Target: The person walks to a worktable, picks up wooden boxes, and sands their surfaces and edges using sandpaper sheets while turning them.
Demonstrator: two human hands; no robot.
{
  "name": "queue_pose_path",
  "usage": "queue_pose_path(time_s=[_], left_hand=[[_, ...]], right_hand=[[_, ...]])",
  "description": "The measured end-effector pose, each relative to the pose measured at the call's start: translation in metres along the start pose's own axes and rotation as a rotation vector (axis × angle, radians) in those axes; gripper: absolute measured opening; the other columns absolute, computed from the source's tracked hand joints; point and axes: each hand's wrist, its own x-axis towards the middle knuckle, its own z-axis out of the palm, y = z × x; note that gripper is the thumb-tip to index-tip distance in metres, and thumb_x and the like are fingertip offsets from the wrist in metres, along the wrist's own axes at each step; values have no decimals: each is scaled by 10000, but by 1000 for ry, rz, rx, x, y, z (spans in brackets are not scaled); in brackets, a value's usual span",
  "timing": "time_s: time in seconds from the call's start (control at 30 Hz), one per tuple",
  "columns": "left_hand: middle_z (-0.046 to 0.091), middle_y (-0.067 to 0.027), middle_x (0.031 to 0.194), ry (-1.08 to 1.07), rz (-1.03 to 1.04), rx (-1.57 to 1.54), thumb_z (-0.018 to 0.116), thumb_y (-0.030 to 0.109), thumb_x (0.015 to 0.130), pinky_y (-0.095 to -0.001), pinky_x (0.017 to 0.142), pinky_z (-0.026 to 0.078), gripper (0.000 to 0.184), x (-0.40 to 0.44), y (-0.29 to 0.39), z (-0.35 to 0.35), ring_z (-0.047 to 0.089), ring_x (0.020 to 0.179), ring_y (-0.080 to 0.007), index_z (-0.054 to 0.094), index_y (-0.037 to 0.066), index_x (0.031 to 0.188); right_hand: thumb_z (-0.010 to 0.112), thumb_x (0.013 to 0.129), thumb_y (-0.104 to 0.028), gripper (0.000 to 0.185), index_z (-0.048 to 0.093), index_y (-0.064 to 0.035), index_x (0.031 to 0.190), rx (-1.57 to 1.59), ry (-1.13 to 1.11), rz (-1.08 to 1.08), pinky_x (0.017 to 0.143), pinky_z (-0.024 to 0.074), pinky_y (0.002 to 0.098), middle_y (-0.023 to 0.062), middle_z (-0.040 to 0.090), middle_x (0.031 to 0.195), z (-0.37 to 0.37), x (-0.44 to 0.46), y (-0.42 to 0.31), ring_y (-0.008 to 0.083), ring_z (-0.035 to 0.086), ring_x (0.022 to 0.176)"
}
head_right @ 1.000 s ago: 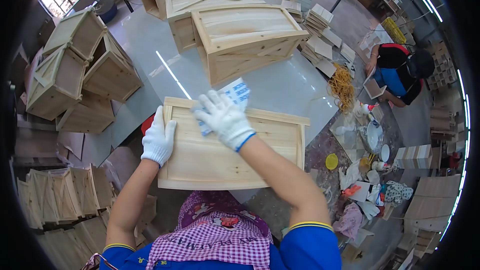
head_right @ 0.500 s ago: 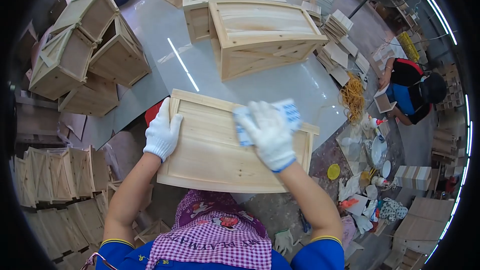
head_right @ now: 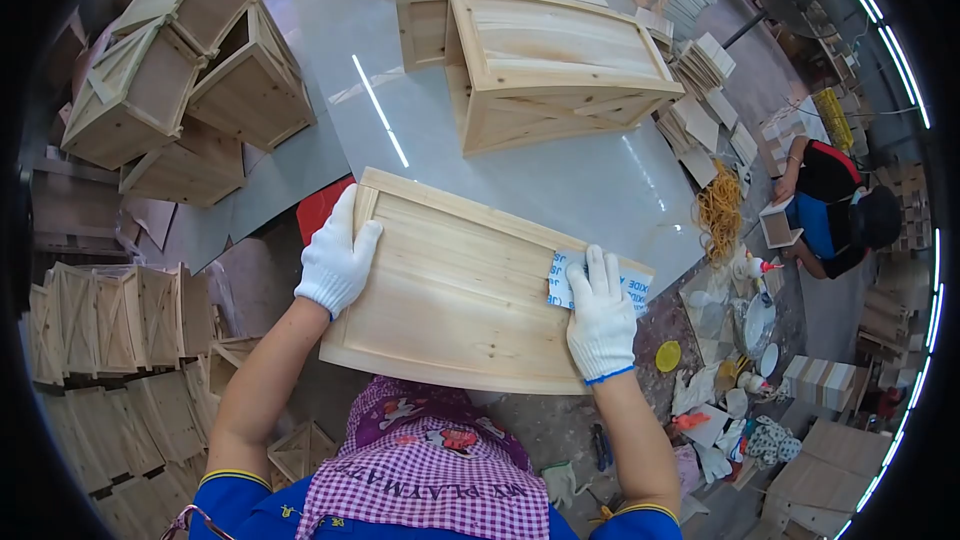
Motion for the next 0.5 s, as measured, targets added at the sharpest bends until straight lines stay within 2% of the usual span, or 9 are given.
queue_pose_path(time_s=[0.1,0.23,0.33,0.37,0.47,0.5], left_hand=[[697,-284,1269,-4,0,-5,556,421,1025,-528,935,554,710,0,-1,0,713,1077,-442,395,19,1588],[692,-289,1276,-2,-6,-22,561,417,1020,-524,931,558,709,0,-1,-1,714,1079,-442,396,23,1587],[688,-292,1282,-19,-34,-73,565,412,1018,-522,932,559,707,-1,0,-4,712,1087,-445,398,27,1586],[686,-293,1285,-30,-40,-93,568,411,1016,-523,937,558,706,0,2,-7,710,1092,-448,400,28,1585],[682,-295,1291,-64,-53,-132,575,408,1012,-524,946,556,705,0,1,-7,705,1104,-453,405,31,1583],[681,-296,1293,-55,-44,-141,577,408,1011,-525,949,555,705,1,0,-6,703,1103,-456,406,30,1581]], right_hand=[[742,790,-61,356,698,-86,1142,24,-25,40,1070,486,506,210,585,1503,-2,-3,2,439,550,1350],[804,802,-42,316,692,-75,1096,117,62,-36,1073,494,499,206,662,1376,3,14,15,431,598,1298],[825,788,-27,325,685,-77,1077,74,216,-160,1009,519,476,168,721,1202,10,18,22,391,656,1177],[825,788,-27,325,685,-77,1077,75,206,-167,1009,519,476,168,721,1202,12,20,20,391,656,1177],[831,766,4,367,684,-81,1091,191,235,-25,927,527,465,130,727,1063,18,23,11,352,679,1034],[831,766,4,367,684,-81,1091,189,231,-29,927,527,465,130,727,1063,14,28,1,352,679,1034]])
